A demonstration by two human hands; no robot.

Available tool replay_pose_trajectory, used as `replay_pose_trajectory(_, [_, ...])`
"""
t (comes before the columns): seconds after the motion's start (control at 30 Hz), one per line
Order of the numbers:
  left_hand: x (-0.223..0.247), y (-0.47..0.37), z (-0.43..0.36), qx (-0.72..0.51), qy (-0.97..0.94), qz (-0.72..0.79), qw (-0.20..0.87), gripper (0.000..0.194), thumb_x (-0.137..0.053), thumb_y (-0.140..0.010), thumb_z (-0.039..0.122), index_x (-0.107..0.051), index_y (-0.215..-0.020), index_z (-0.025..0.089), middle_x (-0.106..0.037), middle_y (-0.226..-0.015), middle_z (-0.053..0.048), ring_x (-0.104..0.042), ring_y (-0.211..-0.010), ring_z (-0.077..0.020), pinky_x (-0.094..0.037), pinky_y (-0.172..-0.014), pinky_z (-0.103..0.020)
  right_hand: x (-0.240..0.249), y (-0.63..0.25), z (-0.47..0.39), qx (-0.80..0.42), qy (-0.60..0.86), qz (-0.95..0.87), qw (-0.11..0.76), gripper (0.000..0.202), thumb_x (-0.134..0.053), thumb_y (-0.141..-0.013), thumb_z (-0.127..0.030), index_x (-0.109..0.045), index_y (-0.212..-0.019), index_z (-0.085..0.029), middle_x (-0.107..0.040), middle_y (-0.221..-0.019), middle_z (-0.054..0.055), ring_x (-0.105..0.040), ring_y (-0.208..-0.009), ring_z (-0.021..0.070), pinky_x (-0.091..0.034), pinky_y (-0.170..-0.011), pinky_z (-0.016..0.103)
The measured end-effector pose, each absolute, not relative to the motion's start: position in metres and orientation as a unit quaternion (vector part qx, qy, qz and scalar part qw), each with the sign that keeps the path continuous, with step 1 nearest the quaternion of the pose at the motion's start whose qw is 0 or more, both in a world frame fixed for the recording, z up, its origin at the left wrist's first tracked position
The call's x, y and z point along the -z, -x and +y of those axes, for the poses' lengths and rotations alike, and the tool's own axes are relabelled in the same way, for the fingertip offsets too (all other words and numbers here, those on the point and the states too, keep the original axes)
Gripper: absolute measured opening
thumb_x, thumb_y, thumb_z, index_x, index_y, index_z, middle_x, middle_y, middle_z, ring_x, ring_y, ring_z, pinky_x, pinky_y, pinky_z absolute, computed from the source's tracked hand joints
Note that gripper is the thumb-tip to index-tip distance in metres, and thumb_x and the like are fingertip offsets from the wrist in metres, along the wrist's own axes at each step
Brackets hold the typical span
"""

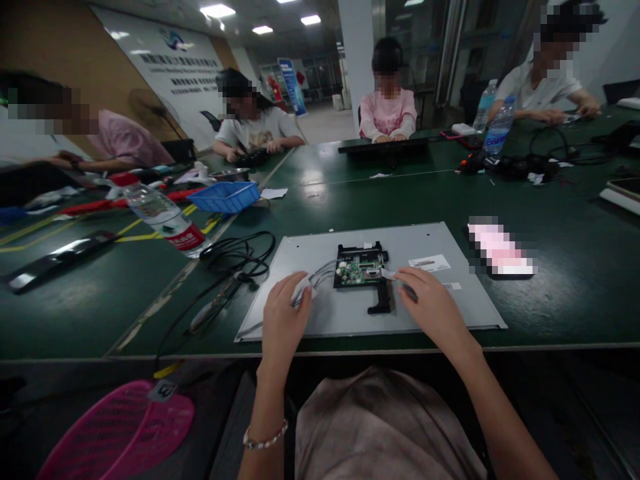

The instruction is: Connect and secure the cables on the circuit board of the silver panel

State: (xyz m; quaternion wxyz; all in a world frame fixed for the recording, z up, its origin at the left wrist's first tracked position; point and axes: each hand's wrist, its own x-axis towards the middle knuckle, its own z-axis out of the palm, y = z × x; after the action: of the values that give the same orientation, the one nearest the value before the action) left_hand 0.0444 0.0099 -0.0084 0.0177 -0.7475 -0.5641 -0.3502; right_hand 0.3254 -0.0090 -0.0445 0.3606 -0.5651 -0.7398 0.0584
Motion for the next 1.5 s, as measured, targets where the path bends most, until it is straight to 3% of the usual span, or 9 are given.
replay_pose_trajectory(0.2, [0.003, -0.037, -0.002, 0.253, 0.804, -0.537, 0.025, 0.034, -0.056, -0.087, 0.024, -0.057, -0.12, 0.019, -0.063, -0.119, -0.008, -0.056, -0.112, -0.0242, -0.042, -0.101, -0.041, 0.036, -0.326, 0.002, -0.036, 0.57, -0.766, 0.295, 0.03, -0.052, -0.087, -0.025, -0.063, -0.115, -0.019, -0.065, -0.118, 0.01, -0.06, -0.109, 0.0271, -0.049, -0.094, 0.044])
replay_pose_trajectory(0.33, [0.005, -0.039, 0.004, 0.209, 0.809, -0.547, 0.059, 0.024, -0.05, -0.086, 0.014, -0.065, -0.105, 0.02, -0.069, -0.108, -0.006, -0.061, -0.101, -0.0233, -0.04, -0.102, -0.043, 0.023, -0.312, 0.007, 0.003, 0.591, -0.773, 0.232, 0.024, -0.048, -0.089, -0.019, -0.066, -0.104, -0.019, -0.069, -0.107, 0.011, -0.064, -0.097, 0.0262, -0.051, -0.082, 0.039])
replay_pose_trajectory(0.47, [0.002, -0.038, 0.013, 0.241, 0.796, -0.547, 0.094, 0.023, -0.048, -0.088, 0.014, -0.069, -0.094, 0.022, -0.072, -0.101, -0.004, -0.064, -0.096, -0.0216, -0.038, -0.102, -0.043, 0.017, -0.309, 0.005, 0.037, 0.619, -0.759, 0.198, 0.026, -0.043, -0.091, -0.015, -0.068, -0.095, -0.019, -0.072, -0.096, 0.01, -0.066, -0.085, 0.0249, -0.05, -0.073, 0.036])
replay_pose_trajectory(0.63, [0.001, -0.024, 0.022, 0.329, 0.76, -0.545, 0.136, 0.02, -0.051, -0.089, 0.018, -0.07, -0.095, 0.022, -0.073, -0.104, -0.003, -0.064, -0.103, -0.0206, -0.037, -0.103, -0.041, 0.019, -0.32, 0.001, 0.034, 0.63, -0.744, 0.221, 0.023, -0.046, -0.091, -0.02, -0.068, -0.1, -0.018, -0.071, -0.103, 0.009, -0.065, -0.09, 0.0233, -0.048, -0.078, 0.034])
replay_pose_trajectory(0.77, [0.01, -0.012, 0.027, 0.315, 0.755, -0.568, 0.092, 0.019, -0.053, -0.087, 0.019, -0.07, -0.092, 0.024, -0.073, -0.101, -0.002, -0.065, -0.102, -0.0211, -0.039, -0.101, -0.041, 0.02, -0.317, 0.004, 0.009, 0.591, -0.78, 0.208, 0.019, -0.05, -0.091, -0.023, -0.066, -0.1, -0.019, -0.07, -0.106, 0.008, -0.064, -0.093, 0.0224, -0.047, -0.081, 0.033])
replay_pose_trajectory(1.03, [0.019, -0.01, 0.03, 0.326, 0.75, -0.575, 0.028, 0.023, -0.048, -0.092, 0.03, -0.069, -0.095, 0.021, -0.073, -0.102, -0.006, -0.065, -0.1, -0.0223, -0.043, -0.096, -0.04, 0.015, -0.311, 0.007, 0.071, 0.615, -0.768, 0.164, 0.023, -0.044, -0.093, -0.017, -0.067, -0.09, -0.018, -0.072, -0.09, 0.008, -0.065, -0.082, 0.023, -0.046, -0.072, 0.034])
replay_pose_trajectory(1.23, [0.009, -0.012, 0.03, 0.314, 0.765, -0.561, 0.039, 0.025, -0.045, -0.093, 0.029, -0.067, -0.101, 0.019, -0.071, -0.104, -0.007, -0.064, -0.102, -0.0228, -0.045, -0.095, -0.038, 0.026, -0.341, -0.004, 0.12, 0.647, -0.726, 0.201, 0.025, -0.045, -0.091, -0.015, -0.068, -0.101, -0.014, -0.07, -0.105, 0.012, -0.063, -0.098, 0.0269, -0.047, -0.084, 0.04])
replay_pose_trajectory(1.37, [-0.018, -0.032, 0.049, 0.239, 0.833, -0.498, 0.024, 0.027, -0.047, -0.093, 0.027, -0.065, -0.111, 0.019, -0.07, -0.11, -0.006, -0.063, -0.103, -0.0218, -0.046, -0.094, -0.037, 0.04, -0.349, -0.008, 0.1, 0.646, -0.727, 0.211, 0.03, -0.043, -0.09, -0.013, -0.066, -0.109, -0.01, -0.068, -0.112, 0.015, -0.061, -0.106, 0.0284, -0.047, -0.092, 0.044])
replay_pose_trajectory(1.5, [-0.04, -0.072, 0.091, 0.155, 0.908, -0.389, 0.01, 0.028, -0.046, -0.093, 0.024, -0.064, -0.114, 0.019, -0.069, -0.113, -0.005, -0.064, -0.104, -0.0207, -0.047, -0.094, -0.034, 0.043, -0.332, -0.012, 0.08, 0.624, -0.722, 0.289, 0.033, -0.043, -0.089, -0.015, -0.064, -0.115, -0.011, -0.065, -0.121, 0.013, -0.057, -0.115, 0.0263, -0.044, -0.1, 0.044])
